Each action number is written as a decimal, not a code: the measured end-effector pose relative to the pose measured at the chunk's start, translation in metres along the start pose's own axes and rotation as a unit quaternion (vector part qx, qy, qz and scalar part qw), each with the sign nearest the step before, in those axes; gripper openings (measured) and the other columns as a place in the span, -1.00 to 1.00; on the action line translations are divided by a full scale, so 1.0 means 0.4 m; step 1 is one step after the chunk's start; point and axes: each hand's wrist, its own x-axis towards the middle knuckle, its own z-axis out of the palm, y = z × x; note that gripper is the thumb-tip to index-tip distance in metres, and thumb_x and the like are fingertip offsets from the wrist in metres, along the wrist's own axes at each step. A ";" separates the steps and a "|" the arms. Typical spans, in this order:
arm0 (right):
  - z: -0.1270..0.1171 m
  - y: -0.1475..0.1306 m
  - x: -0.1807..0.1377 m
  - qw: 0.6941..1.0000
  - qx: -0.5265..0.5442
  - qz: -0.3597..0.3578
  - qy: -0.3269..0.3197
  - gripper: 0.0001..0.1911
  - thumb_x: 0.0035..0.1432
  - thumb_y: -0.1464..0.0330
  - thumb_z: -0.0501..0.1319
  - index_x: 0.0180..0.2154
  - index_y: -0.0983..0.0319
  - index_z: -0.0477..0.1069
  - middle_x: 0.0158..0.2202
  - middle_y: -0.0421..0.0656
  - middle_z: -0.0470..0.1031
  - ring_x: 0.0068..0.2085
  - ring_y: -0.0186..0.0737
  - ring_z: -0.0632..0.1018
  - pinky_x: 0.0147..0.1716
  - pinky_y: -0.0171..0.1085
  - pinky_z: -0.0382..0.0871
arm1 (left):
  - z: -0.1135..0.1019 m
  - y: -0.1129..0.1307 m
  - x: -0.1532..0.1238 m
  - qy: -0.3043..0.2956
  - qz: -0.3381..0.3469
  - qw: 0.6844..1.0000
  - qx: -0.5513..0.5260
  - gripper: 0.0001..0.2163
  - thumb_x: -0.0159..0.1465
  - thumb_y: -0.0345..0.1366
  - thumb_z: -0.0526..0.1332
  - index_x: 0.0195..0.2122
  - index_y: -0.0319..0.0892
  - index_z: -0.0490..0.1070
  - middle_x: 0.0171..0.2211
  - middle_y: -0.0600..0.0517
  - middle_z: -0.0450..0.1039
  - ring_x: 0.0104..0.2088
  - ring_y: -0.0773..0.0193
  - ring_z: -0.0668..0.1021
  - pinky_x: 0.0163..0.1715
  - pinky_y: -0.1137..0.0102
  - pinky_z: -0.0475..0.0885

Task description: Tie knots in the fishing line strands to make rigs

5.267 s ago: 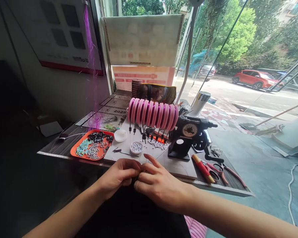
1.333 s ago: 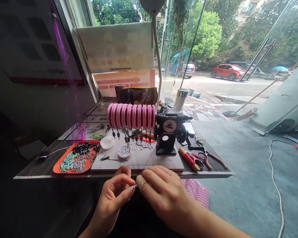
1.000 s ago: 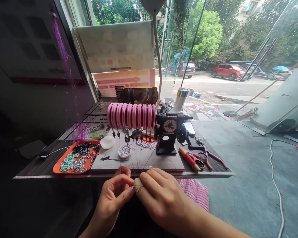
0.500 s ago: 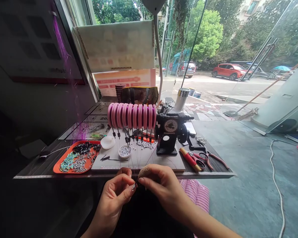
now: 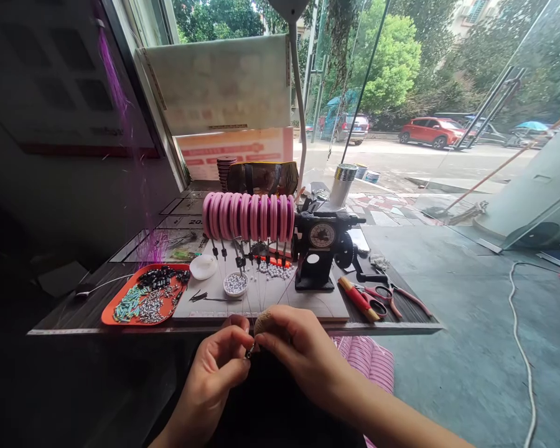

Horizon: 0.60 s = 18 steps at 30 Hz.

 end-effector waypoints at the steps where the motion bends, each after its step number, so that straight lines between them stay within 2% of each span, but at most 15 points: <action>1: 0.000 -0.003 0.003 1.000 -0.010 -0.005 -0.009 -0.78 0.17 0.35 0.14 -0.50 0.27 0.28 -0.53 -0.25 0.32 -0.47 -0.38 0.31 -0.46 -0.40 0.21 | 0.001 0.003 0.000 0.002 -0.002 1.000 -0.002 -0.87 -0.16 -0.51 0.23 -0.58 -0.19 0.48 -0.39 0.05 0.30 -0.38 0.32 0.32 -0.37 0.48 0.21; 7: -0.002 -0.016 0.014 0.998 -0.047 -0.016 -0.033 -0.72 0.21 0.30 0.11 -0.53 0.26 0.25 -0.55 -0.27 0.28 -0.49 -0.39 0.29 -0.49 -0.41 0.19 | 0.006 0.011 0.001 -0.002 0.001 1.000 -0.013 -0.82 -0.20 -0.54 0.16 -0.61 -0.18 0.47 -0.45 0.07 0.26 -0.40 0.32 0.31 -0.38 0.48 0.22; 13: 0.002 -0.017 0.009 0.996 -0.080 -0.031 -0.037 -0.79 0.20 0.36 0.12 -0.49 0.27 0.30 -0.51 -0.23 0.39 -0.47 -0.37 0.37 -0.45 -0.40 0.25 | 0.004 0.009 0.002 -0.007 -0.003 1.000 -0.026 -0.84 -0.21 -0.54 0.18 -0.61 -0.18 0.46 -0.45 0.07 0.25 -0.38 0.30 0.31 -0.38 0.47 0.22; 18: 0.000 -0.015 0.008 0.995 -0.088 -0.041 -0.020 -0.78 0.18 0.40 0.12 -0.51 0.27 0.29 -0.53 -0.25 0.37 -0.50 -0.38 0.36 -0.48 -0.42 0.23 | 0.004 0.011 0.000 -0.007 -0.018 0.999 -0.035 -0.84 -0.20 -0.53 0.19 -0.59 -0.19 0.47 -0.42 0.06 0.28 -0.36 0.30 0.32 -0.37 0.49 0.21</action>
